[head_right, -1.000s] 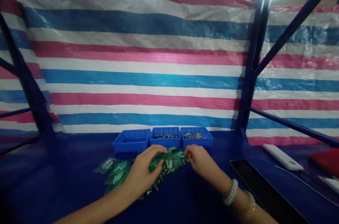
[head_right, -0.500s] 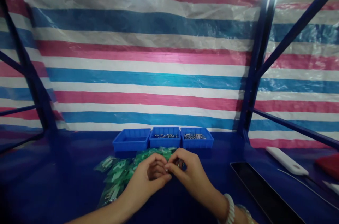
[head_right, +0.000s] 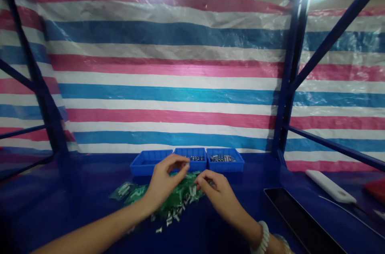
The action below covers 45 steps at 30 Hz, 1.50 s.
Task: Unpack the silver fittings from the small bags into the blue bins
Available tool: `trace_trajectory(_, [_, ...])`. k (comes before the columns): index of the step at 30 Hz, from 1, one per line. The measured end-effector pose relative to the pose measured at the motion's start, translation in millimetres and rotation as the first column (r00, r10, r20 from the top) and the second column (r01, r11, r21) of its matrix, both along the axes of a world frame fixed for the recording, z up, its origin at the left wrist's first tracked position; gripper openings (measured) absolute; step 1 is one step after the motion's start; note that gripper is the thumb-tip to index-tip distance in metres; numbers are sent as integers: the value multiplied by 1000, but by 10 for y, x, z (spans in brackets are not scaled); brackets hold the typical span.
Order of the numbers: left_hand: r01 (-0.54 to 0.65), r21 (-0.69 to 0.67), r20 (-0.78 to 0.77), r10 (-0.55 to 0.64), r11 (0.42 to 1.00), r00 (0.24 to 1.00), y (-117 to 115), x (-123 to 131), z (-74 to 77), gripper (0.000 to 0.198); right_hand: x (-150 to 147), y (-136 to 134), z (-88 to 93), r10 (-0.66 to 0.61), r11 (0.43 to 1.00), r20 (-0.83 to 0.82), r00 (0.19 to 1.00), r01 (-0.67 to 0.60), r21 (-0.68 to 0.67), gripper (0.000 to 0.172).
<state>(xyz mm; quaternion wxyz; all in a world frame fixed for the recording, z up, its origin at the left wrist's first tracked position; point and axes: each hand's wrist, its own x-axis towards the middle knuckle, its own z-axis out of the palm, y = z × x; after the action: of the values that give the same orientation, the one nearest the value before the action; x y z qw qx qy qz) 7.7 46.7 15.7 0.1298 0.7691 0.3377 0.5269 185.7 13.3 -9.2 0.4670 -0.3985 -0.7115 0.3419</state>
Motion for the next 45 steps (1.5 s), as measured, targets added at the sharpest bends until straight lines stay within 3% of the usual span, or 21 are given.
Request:
trace_trajectory(3, [-65, 154, -172, 92, 986, 981, 373, -70, 119, 19, 42, 33, 11, -47, 999, 95, 994, 45, 21, 23])
trace_trajectory(6, [-47, 178, -253, 92, 983, 963, 486, -162, 109, 32, 58, 28, -38, -54, 995, 337, 940, 24, 93, 12])
trace_trajectory(9, [-26, 208, -324, 94, 978, 941, 299, -243, -17, 34, 40, 12, -159, -161, 982, 561, 812, 72, 176, 6])
trace_trajectory(12, [-5, 276, -410, 122, 961, 904, 13, -290, -132, 31, -15, -3, -278, -305, 948, 635, 709, 160, 276, 6])
trace_trajectory(16, [10, 293, -448, 128, 956, 885, -216, -298, -168, 27, -102, -24, -327, -341, 931, 635, 693, 158, 328, 8])
trace_trajectory(20, [19, 263, -409, 94, 965, 908, -278, -283, -165, 26, -135, -22, -303, -312, 943, 610, 728, 160, 292, 11])
trace_trajectory(23, [18, 192, -333, 48, 981, 942, -324, -271, -173, 26, -113, -2, -272, -299, 949, 523, 798, 188, 254, 9])
trace_trajectory(28, [40, 32, -180, -34, 999, 983, -450, -228, -145, 26, -72, -8, -145, -172, 984, 259, 950, 155, 87, 11])
trace_trajectory(31, [63, -56, -98, -68, 996, 993, -519, -184, -116, 24, -81, -60, -53, -89, 996, 64, 994, 91, -16, 6])
trace_trajectory(34, [101, -191, -37, -110, 976, 993, -564, -139, -102, 25, -87, -124, 13, -59, 997, -90, 994, 63, 38, 10])
trace_trajectory(37, [133, -297, 12, -135, 946, 991, -575, -114, -96, 27, -67, -165, 50, -46, 993, -130, 990, 60, 105, 17])
trace_trajectory(45, [118, -248, 49, -109, 961, 993, -569, -107, -154, 27, -69, -222, 82, -11, 973, -95, 995, 33, 228, 5])
